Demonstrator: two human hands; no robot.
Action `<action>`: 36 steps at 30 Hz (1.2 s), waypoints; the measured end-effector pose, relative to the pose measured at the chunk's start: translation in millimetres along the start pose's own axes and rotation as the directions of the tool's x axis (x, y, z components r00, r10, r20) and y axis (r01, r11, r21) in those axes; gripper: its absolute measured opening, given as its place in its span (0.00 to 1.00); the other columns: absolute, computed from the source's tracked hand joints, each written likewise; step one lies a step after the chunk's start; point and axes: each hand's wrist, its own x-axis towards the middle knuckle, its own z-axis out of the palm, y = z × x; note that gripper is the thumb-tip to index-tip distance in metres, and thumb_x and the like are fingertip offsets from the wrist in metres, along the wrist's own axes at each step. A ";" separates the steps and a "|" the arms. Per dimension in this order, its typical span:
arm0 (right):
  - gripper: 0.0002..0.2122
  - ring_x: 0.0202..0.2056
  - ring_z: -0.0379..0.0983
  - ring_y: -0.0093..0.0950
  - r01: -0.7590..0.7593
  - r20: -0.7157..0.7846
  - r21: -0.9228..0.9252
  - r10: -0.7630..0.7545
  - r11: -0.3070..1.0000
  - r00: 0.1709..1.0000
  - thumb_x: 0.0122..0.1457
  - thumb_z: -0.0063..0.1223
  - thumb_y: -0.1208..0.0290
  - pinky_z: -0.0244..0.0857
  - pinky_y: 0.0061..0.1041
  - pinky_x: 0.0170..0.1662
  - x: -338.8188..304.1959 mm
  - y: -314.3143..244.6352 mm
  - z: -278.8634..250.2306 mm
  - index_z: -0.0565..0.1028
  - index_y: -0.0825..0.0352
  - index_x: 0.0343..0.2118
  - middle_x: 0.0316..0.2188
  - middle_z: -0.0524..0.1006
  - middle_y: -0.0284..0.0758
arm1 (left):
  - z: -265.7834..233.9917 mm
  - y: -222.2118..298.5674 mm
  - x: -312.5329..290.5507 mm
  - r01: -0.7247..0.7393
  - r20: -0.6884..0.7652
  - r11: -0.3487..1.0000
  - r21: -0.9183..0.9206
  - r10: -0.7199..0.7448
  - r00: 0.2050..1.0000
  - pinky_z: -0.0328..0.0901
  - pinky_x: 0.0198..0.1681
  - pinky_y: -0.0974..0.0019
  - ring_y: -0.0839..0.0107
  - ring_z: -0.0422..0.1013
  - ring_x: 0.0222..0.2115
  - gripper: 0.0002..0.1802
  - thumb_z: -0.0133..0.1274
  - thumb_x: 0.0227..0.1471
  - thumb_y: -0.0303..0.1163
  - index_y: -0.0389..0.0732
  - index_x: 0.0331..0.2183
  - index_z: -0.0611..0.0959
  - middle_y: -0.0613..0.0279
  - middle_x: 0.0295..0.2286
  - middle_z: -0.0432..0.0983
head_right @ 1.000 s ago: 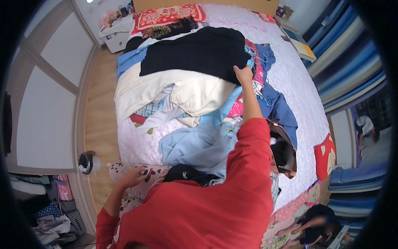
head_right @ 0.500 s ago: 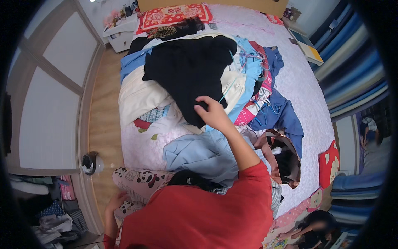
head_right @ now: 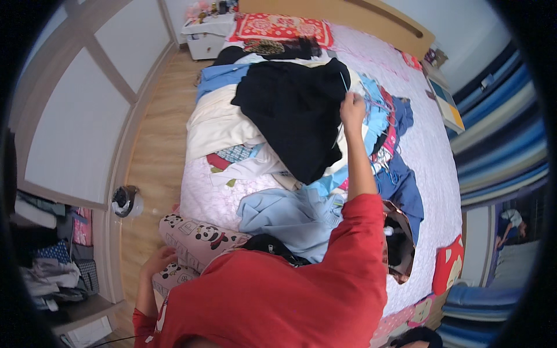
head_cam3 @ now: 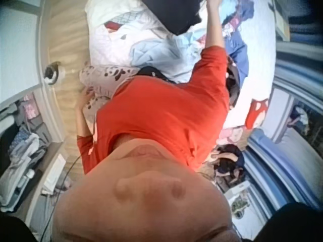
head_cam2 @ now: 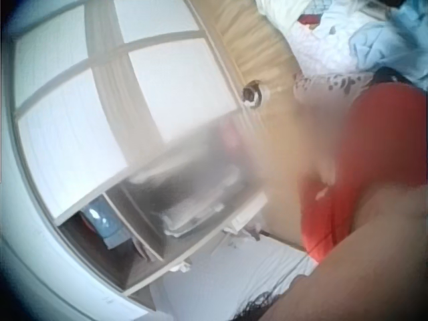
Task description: The person sits on a bed and picks up various garments from a pile, including a black hoodie, a white shirt, and a pair of pants. They place each item onto a hanger and then hang the hangers in a closet.
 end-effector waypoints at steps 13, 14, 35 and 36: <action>0.15 0.13 0.51 0.13 0.507 0.440 0.205 -0.542 0.837 0.716 0.56 0.42 0.60 0.44 0.15 0.17 -29.6 -365.7 42.4 0.74 0.68 0.28 0.10 0.59 0.23 | -74.1 97.4 -86.5 -0.330 -0.479 0.938 0.107 0.340 0.809 0.62 0.35 0.70 0.71 0.68 0.33 0.13 0.48 0.46 0.27 0.35 0.37 0.73 0.59 0.31 0.72; 0.15 0.12 0.50 0.13 0.572 0.432 0.250 -0.619 0.781 0.656 0.56 0.42 0.60 0.44 0.14 0.17 -41.5 -388.2 44.3 0.74 0.69 0.30 0.10 0.58 0.23 | -81.2 111.7 -96.0 -0.402 -0.545 0.878 0.260 0.477 0.690 0.63 0.35 0.69 0.68 0.68 0.33 0.13 0.48 0.45 0.26 0.35 0.37 0.73 0.57 0.31 0.72; 0.14 0.11 0.44 0.10 0.286 0.777 0.616 -0.626 0.734 -0.066 0.58 0.38 0.62 0.37 0.12 0.14 -312.3 -475.8 122.2 0.71 0.68 0.34 0.09 0.52 0.20 | -95.3 194.9 -218.4 -0.512 -0.773 0.717 0.474 0.617 0.149 0.62 0.37 0.70 0.61 0.70 0.34 0.19 0.53 0.42 0.33 0.32 0.36 0.72 0.50 0.29 0.73; 0.14 0.11 0.44 0.10 0.294 0.787 0.603 -0.614 0.742 -0.066 0.58 0.39 0.61 0.37 0.12 0.14 -320.3 -467.8 131.3 0.71 0.68 0.33 0.09 0.52 0.20 | -91.3 191.0 -226.5 -0.631 -0.753 0.685 0.364 0.615 0.233 0.62 0.40 0.68 0.61 0.69 0.35 0.17 0.52 0.43 0.33 0.32 0.35 0.73 0.51 0.32 0.72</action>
